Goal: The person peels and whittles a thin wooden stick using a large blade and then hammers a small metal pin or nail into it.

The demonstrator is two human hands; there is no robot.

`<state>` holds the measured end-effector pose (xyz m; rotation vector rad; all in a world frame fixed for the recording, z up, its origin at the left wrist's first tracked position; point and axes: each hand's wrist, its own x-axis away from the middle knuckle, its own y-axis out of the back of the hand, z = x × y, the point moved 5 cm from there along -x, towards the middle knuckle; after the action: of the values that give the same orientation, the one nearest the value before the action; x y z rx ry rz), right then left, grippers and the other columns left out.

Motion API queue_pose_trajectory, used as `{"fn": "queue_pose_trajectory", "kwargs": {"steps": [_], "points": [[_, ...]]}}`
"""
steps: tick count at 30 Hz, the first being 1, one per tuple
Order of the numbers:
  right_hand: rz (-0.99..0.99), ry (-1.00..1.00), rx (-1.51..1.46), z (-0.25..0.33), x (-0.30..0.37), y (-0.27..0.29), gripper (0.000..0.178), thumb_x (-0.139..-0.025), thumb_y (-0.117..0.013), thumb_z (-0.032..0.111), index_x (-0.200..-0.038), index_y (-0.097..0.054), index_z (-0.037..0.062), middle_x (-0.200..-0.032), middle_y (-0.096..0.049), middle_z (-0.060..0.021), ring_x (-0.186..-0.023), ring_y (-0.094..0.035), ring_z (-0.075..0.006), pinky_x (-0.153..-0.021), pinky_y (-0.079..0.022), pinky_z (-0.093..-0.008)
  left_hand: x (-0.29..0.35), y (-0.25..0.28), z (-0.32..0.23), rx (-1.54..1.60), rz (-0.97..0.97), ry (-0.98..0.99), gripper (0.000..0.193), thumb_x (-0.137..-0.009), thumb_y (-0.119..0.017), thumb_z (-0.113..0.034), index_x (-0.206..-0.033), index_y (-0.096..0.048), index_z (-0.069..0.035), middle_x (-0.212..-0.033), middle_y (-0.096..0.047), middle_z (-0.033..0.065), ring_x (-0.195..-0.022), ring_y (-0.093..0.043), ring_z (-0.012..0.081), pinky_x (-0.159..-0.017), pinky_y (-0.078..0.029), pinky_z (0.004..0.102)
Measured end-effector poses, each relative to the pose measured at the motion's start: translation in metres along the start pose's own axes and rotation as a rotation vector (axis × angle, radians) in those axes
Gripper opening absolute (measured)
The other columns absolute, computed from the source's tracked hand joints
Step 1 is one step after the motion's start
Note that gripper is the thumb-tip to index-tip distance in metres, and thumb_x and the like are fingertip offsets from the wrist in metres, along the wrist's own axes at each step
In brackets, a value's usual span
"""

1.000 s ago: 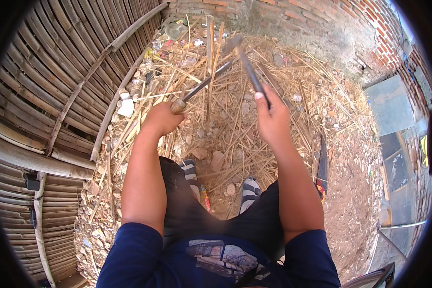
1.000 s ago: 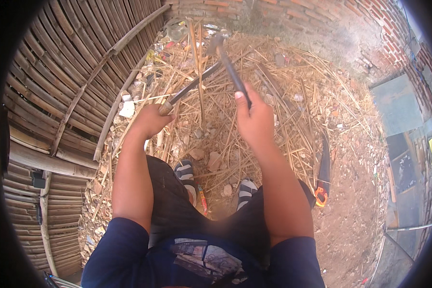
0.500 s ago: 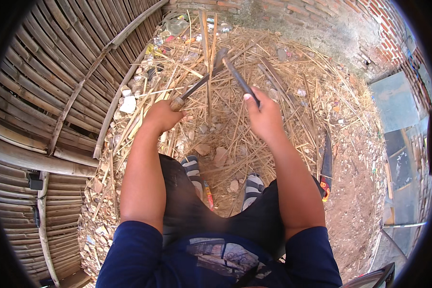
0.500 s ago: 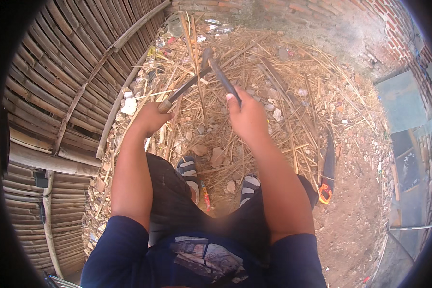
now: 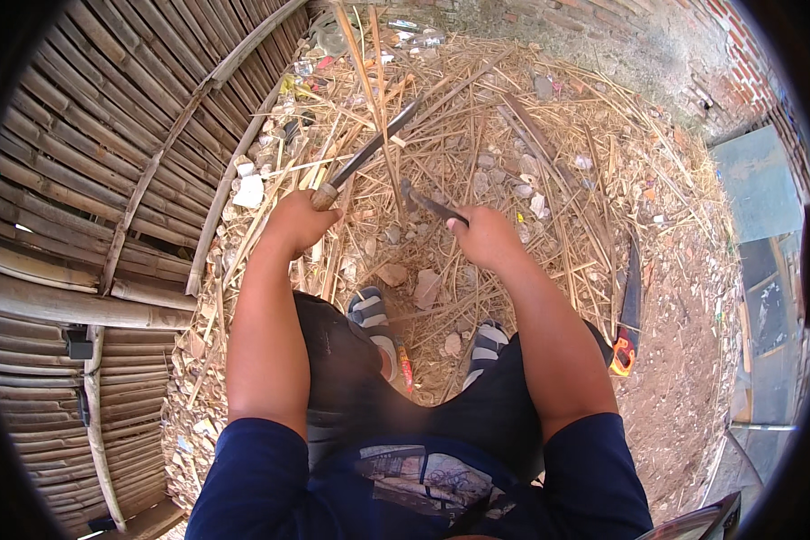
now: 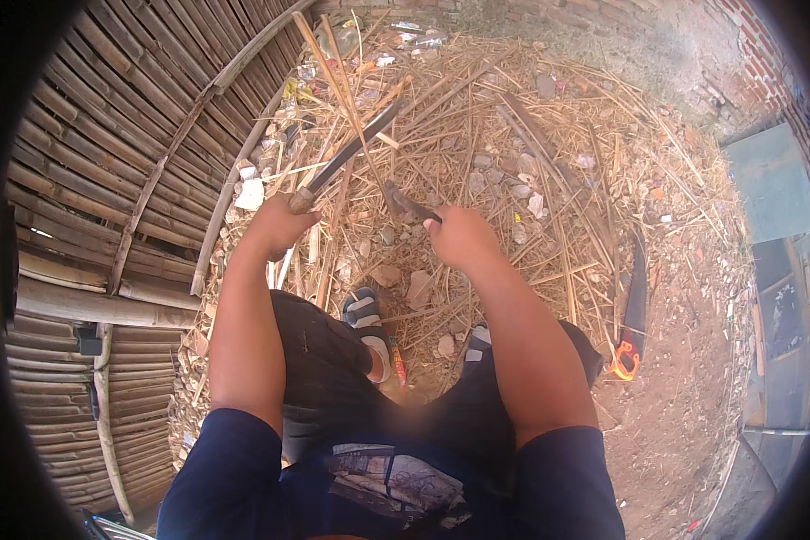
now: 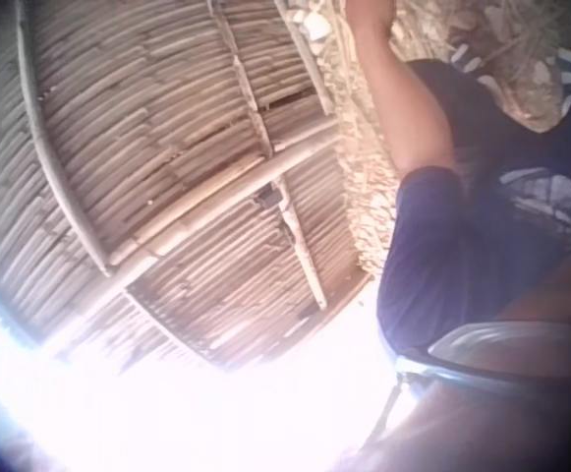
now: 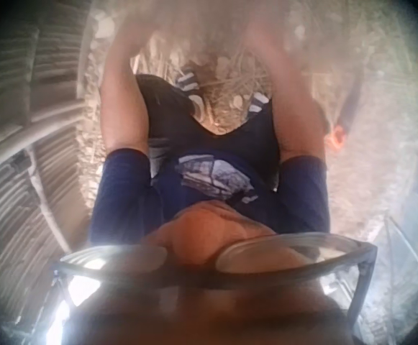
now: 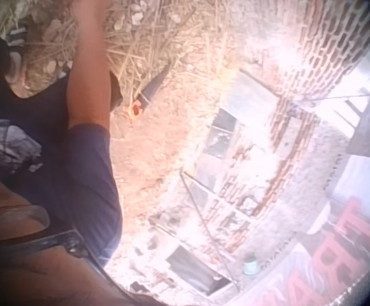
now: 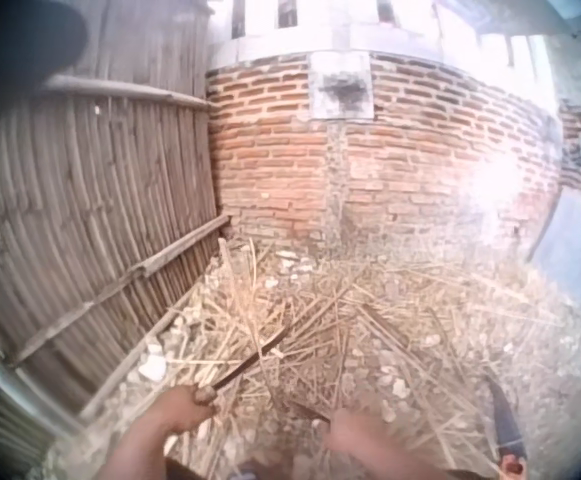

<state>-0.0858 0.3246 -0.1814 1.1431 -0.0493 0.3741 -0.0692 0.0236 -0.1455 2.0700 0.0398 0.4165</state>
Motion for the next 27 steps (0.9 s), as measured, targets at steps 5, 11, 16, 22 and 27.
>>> {"fn": "queue_pose_trajectory", "kwargs": {"steps": [5,11,16,22,27], "points": [[-0.11,-0.064,-0.265,0.029,0.022,0.059,0.039,-0.101,-0.053,0.036,-0.127,-0.063,0.0087,-0.093,-0.07,-0.015,-0.084,-0.068,-0.031,-0.078,-0.052,-0.0438,0.009,0.006,-0.007,0.014,0.049,0.028,0.047,-0.08,-0.074,-0.041,-0.104,-0.069,-0.001,-0.094,-0.071,0.0226,-0.09,-0.069,0.0363,-0.082,-0.053,0.0431],[-0.684,0.221,-0.696,0.023,0.044,0.113,0.047,-0.101,-0.057,0.036,-0.136,-0.056,0.005,-0.083,-0.067,-0.0086,-0.071,-0.062,-0.017,-0.067,-0.049,-0.0342,0.0,0.0,-0.006,-0.019,0.006,-0.016,0.049,-0.081,-0.075,-0.04,-0.106,-0.067,0.001,-0.088,-0.07,0.0204,-0.084,-0.068,0.0336,-0.079,-0.051,0.0428],[-0.432,0.12,-0.403,0.016,0.008,0.052,0.045,-0.101,-0.056,0.036,-0.137,-0.056,0.0099,-0.081,-0.068,-0.0138,-0.063,-0.064,-0.0284,-0.061,-0.049,-0.0399,-0.001,-0.004,-0.007,0.022,0.042,-0.015,0.046,-0.082,-0.076,-0.039,-0.102,-0.065,0.001,-0.077,-0.066,0.0132,-0.073,-0.064,0.0263,-0.072,-0.049,0.0406],[-0.357,0.04,-0.46,0.028,0.004,0.045,0.042,-0.101,-0.055,0.035,-0.135,-0.057,0.0123,-0.079,-0.067,-0.0165,-0.066,-0.066,-0.0315,-0.062,-0.05,-0.0411,-0.008,-0.013,0.009,-0.007,0.036,-0.027,0.046,-0.082,-0.075,-0.039,-0.103,-0.065,0.001,-0.078,-0.066,0.0132,-0.075,-0.063,0.0267,-0.073,-0.049,0.0411],[-0.578,0.177,-0.644,0.032,0.026,0.077,0.042,-0.102,-0.055,0.035,-0.134,-0.058,0.008,-0.074,-0.065,-0.0118,-0.066,-0.065,-0.0191,-0.063,-0.05,-0.0375,-0.004,-0.013,0.004,-0.059,0.033,-0.04,0.048,-0.081,-0.075,-0.04,-0.104,-0.065,0.001,-0.081,-0.067,0.0159,-0.078,-0.065,0.0285,-0.074,-0.049,0.0421]]}}
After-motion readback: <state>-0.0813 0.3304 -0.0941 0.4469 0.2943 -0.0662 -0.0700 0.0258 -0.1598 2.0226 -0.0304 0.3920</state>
